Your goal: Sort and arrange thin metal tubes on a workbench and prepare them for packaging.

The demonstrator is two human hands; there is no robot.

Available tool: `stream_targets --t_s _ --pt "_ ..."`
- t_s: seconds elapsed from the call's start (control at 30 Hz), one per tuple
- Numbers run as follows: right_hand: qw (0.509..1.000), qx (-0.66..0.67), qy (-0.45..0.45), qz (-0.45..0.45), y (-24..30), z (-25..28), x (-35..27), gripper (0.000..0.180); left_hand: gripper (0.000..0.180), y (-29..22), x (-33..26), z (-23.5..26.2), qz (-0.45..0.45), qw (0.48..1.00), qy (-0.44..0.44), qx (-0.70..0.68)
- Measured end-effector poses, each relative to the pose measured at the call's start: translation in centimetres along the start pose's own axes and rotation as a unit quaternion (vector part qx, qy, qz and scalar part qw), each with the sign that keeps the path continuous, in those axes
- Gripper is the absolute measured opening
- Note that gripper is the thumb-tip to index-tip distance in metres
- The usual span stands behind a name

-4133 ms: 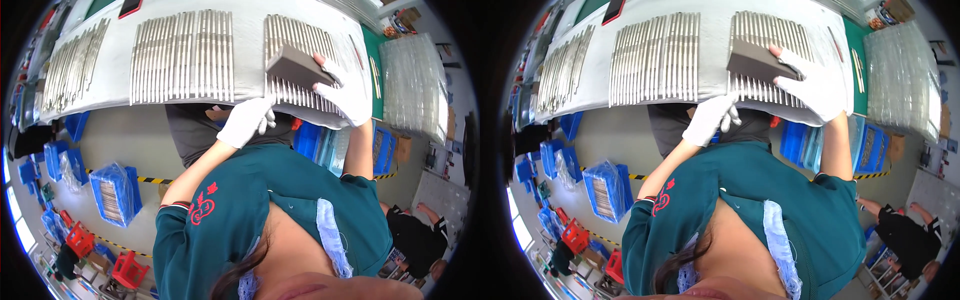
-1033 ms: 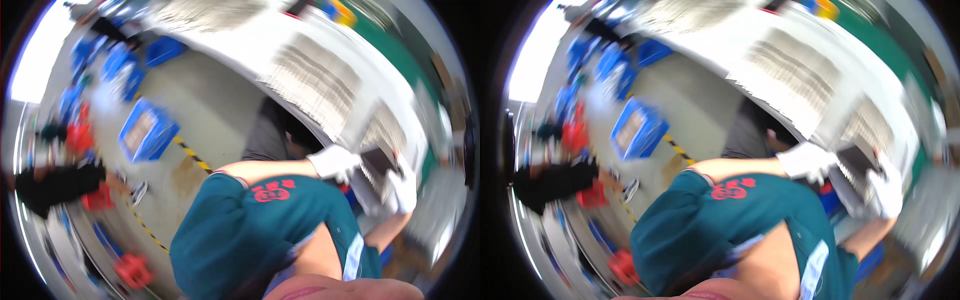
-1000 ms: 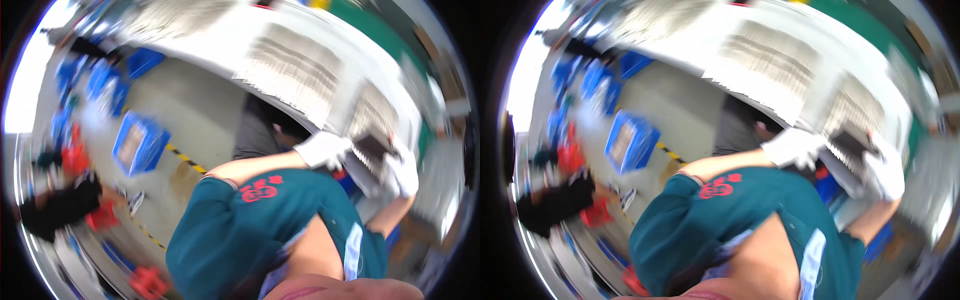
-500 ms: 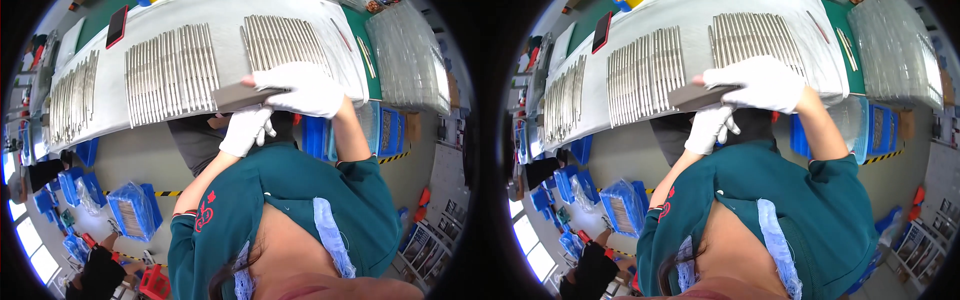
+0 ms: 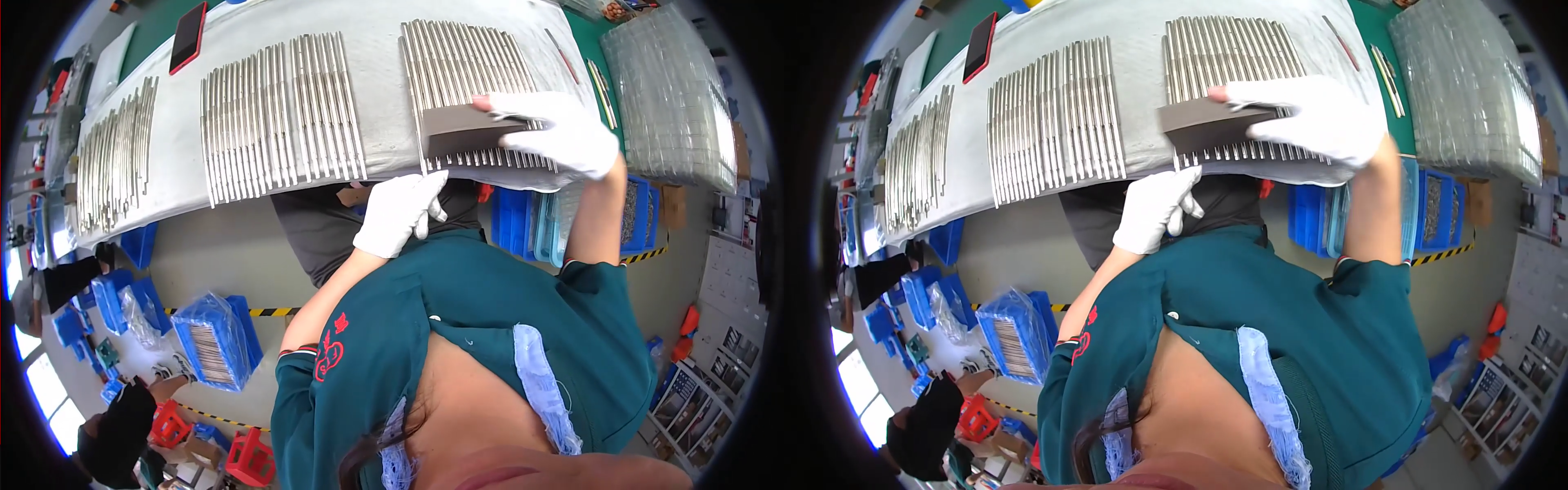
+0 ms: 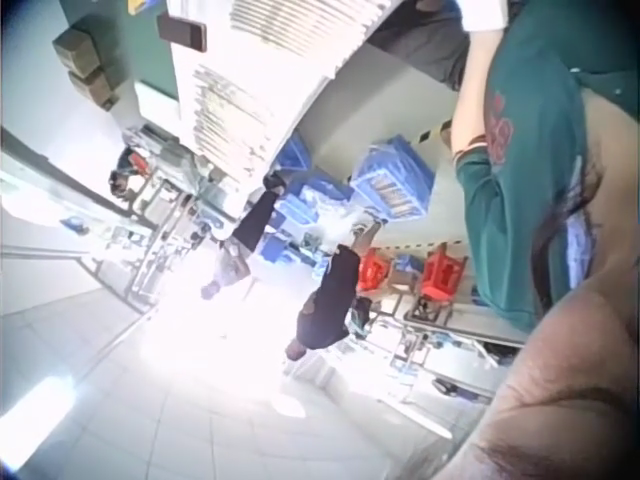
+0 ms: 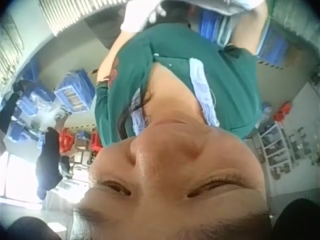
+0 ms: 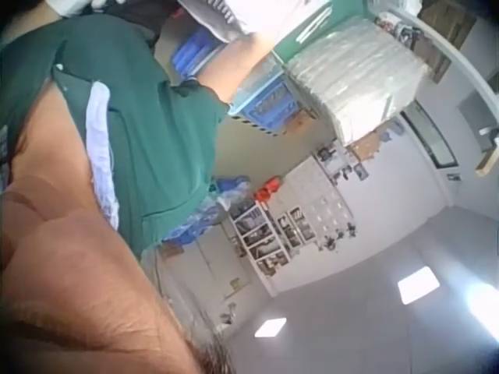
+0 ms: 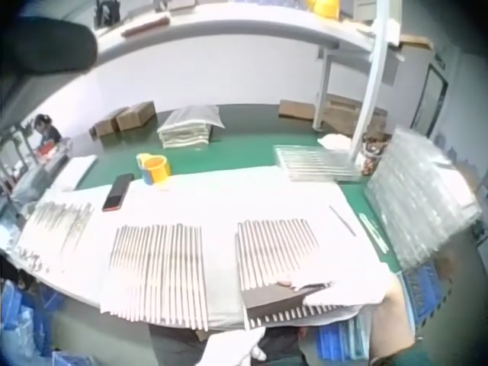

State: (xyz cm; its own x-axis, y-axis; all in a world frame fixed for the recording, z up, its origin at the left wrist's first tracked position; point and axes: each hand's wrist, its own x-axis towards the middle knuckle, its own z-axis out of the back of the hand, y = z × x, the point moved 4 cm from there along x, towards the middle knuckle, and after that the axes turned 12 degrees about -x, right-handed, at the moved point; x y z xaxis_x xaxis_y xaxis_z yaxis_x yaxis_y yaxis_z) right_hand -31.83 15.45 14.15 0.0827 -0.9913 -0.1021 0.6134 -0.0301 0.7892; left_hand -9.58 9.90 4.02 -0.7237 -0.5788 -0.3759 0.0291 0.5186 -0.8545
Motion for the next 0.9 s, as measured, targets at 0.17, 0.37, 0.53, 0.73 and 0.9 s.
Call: stream_targets --t_s 0.17,0.37,0.53,0.73,0.9 --pt "0.967 -0.003 -0.255 -0.009 -2.1 3.9 -1.4 0.056 0.038 -0.7 0.0 -0.2 0.043 0.999 -0.001 -0.031" --pt "0.878 0.084 -0.461 -0.098 -6.0 7.1 4.8 0.063 0.039 0.6 0.3 0.5 0.079 0.996 -0.026 -0.038" --pt "0.844 0.009 -0.534 -0.050 -12.2 9.9 7.6 0.064 0.039 0.3 0.4 0.4 0.074 0.997 -0.021 0.019" --pt "0.810 -0.100 -0.576 -0.057 -16.1 9.8 7.0 0.066 0.039 0.9 1.5 0.6 0.063 0.998 -0.004 0.002" --pt "0.815 -0.052 -0.576 -0.046 -15.8 9.5 7.0 0.066 0.043 0.7 1.4 0.7 0.068 0.996 -0.001 0.063"
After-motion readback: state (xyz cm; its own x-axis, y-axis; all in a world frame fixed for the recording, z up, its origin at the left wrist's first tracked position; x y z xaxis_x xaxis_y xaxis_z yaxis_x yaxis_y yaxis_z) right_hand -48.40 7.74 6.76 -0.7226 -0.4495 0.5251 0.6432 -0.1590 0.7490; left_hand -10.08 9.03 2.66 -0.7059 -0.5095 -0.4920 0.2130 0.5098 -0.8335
